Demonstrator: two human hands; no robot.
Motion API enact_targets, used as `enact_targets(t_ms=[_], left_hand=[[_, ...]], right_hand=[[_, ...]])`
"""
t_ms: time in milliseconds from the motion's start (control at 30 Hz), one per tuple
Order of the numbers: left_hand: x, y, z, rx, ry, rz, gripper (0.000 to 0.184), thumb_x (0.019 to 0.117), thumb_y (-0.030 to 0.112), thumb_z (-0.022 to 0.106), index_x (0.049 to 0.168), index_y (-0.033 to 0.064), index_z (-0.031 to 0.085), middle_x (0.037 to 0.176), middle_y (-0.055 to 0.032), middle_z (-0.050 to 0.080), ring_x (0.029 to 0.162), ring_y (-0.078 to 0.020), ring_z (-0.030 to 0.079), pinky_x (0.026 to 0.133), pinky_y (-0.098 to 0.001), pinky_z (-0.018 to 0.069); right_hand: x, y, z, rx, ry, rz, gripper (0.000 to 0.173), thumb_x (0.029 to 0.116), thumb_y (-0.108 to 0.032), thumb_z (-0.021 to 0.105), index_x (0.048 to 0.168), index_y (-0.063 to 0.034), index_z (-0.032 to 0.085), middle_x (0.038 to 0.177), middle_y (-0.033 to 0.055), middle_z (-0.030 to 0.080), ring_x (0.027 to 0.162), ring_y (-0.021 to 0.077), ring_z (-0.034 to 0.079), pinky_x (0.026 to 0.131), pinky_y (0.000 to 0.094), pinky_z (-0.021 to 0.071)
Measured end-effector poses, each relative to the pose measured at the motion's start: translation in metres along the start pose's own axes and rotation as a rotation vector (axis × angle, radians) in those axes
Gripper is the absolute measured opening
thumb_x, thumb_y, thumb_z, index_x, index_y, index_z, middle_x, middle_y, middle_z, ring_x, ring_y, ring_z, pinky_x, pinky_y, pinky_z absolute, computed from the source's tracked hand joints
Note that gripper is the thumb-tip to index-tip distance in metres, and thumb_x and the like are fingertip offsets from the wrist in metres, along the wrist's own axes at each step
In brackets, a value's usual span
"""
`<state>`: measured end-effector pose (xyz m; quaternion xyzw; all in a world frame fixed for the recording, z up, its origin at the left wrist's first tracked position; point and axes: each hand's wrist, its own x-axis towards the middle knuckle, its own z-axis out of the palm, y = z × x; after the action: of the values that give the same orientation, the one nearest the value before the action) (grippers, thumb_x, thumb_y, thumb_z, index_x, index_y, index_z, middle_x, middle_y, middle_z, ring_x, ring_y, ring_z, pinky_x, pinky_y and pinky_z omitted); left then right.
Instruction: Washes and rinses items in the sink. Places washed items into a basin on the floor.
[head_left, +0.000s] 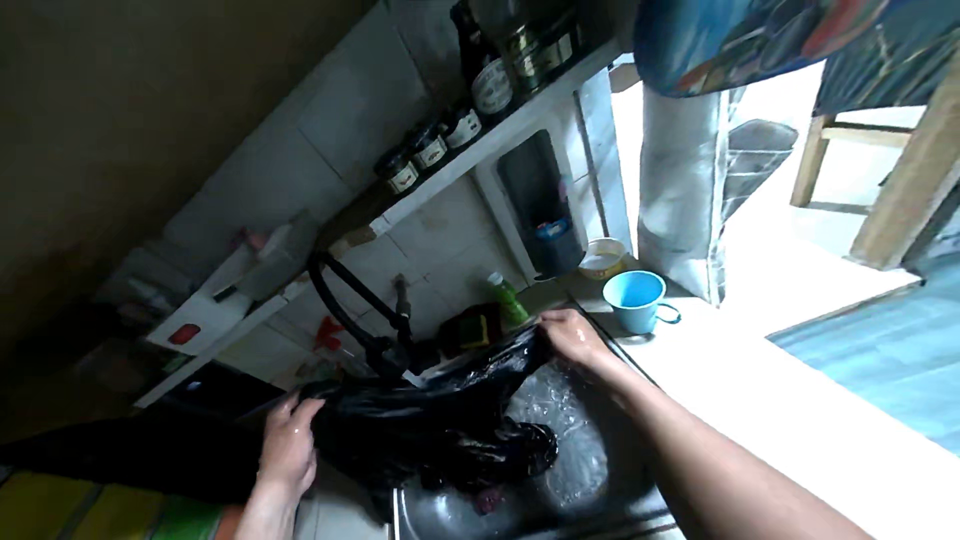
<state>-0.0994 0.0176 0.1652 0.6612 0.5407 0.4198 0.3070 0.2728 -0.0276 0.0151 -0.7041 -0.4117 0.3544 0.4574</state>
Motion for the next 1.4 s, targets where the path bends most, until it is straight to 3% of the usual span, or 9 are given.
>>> enact_targets(t_ms=[267,400,467,600,800,900,1167,1267,1400], left_hand=[[-0.017,0.056,0.031,-0.143,-0.103,0.175,0.031,0.1002,0.008,0.045,0.123,0.0076,0.066,0.107,-0.0029,0.073,0.095,-0.0113,0.071,0.083,-0.0344,0.0614],[-0.031,0.072,0.041,-0.223,-0.152,0.224,0.031,0.1008,0.010,0.041,0.121,0.0119,0.064,0.105,-0.0019,0.072,0.093,-0.0113,0.071,0.080,-0.0351,0.0624],[-0.041,0.079,0.043,-0.286,-0.156,0.237,0.031,0.1013,0.010,0.039,0.119,0.0134,0.065,0.103,-0.0013,0.073,0.091,-0.0107,0.072,0.079,-0.0341,0.0629],[-0.039,0.065,0.010,-0.395,0.053,0.162,0.027,0.1046,0.013,0.037,0.120,0.0085,0.059,0.100,-0.0046,0.071,0.090,-0.0145,0.072,0.080,-0.0386,0.0626],[-0.029,-0.036,-0.028,-0.463,0.374,-0.265,0.027,0.1054,0.022,0.045,0.122,0.0040,0.056,0.104,-0.0126,0.069,0.092,-0.0227,0.070,0.077,-0.0468,0.0609],[-0.033,-0.095,-0.021,0.153,0.087,-0.417,0.054,0.1027,0.026,0.063,0.150,0.0062,0.045,0.140,-0.0217,0.057,0.121,-0.0368,0.062,0.091,-0.0588,0.0570],[-0.051,-0.084,0.129,0.015,-0.270,0.113,0.143,0.0593,0.050,0.095,0.163,0.0005,0.010,0.163,-0.0196,0.033,0.147,-0.0225,0.040,0.118,-0.0368,0.0412],[-0.036,-0.086,0.163,-0.014,-0.173,0.182,0.118,0.0635,0.014,0.097,0.158,0.0010,0.027,0.147,-0.0173,0.053,0.128,-0.0185,0.059,0.109,-0.0331,0.0504],[-0.016,-0.059,0.172,0.460,-0.212,0.112,0.079,0.0775,0.020,0.091,0.145,0.0049,0.054,0.130,-0.0191,0.067,0.118,-0.0292,0.067,0.105,-0.0481,0.0522]], right_hand=[[-0.056,0.033,0.059,-0.766,-0.576,0.047,0.077,0.0722,-0.032,0.091,0.138,-0.0051,0.061,0.135,0.0290,0.060,0.122,0.0526,0.057,0.096,0.0772,0.0416],[-0.089,0.054,0.151,-0.451,-0.454,-0.094,0.147,0.0561,-0.059,0.095,0.166,-0.0140,0.009,0.171,0.0215,0.009,0.155,0.0443,0.019,0.119,0.0727,0.0196],[-0.087,0.056,0.186,-0.203,-0.304,-0.116,0.124,0.0661,-0.030,0.091,0.165,-0.0128,0.018,0.171,0.0121,0.017,0.157,0.0316,0.020,0.124,0.0647,0.0155],[-0.049,0.036,0.165,0.025,-0.157,-0.001,0.064,0.0813,-0.010,0.073,0.141,-0.0199,0.054,0.116,0.0166,0.071,0.109,0.0361,0.069,0.095,0.0600,0.0535],[-0.026,-0.044,0.080,-0.079,-0.159,-0.242,0.044,0.0792,-0.019,0.083,0.120,-0.0172,0.065,0.094,0.0139,0.072,0.087,0.0346,0.070,0.074,0.0609,0.0560],[-0.035,-0.077,0.079,-0.294,-0.137,-0.284,0.044,0.0783,-0.016,0.081,0.120,-0.0201,0.068,0.097,0.0153,0.072,0.089,0.0390,0.070,0.071,0.0638,0.0552],[-0.032,-0.088,0.122,-0.245,-0.320,-0.177,0.057,0.0794,-0.015,0.079,0.132,-0.0094,0.058,0.118,0.0204,0.067,0.110,0.0413,0.065,0.088,0.0655,0.0531],[-0.038,-0.082,0.098,-0.002,-0.440,-0.159,0.055,0.0759,-0.012,0.080,0.127,-0.0084,0.060,0.109,0.0180,0.068,0.099,0.0335,0.067,0.084,0.0568,0.0548],[-0.042,-0.012,0.069,0.169,-0.412,-0.139,0.099,0.0693,-0.013,0.091,0.154,-0.0221,0.042,0.147,0.0188,0.048,0.129,0.0367,0.053,0.102,0.0593,0.0490]])
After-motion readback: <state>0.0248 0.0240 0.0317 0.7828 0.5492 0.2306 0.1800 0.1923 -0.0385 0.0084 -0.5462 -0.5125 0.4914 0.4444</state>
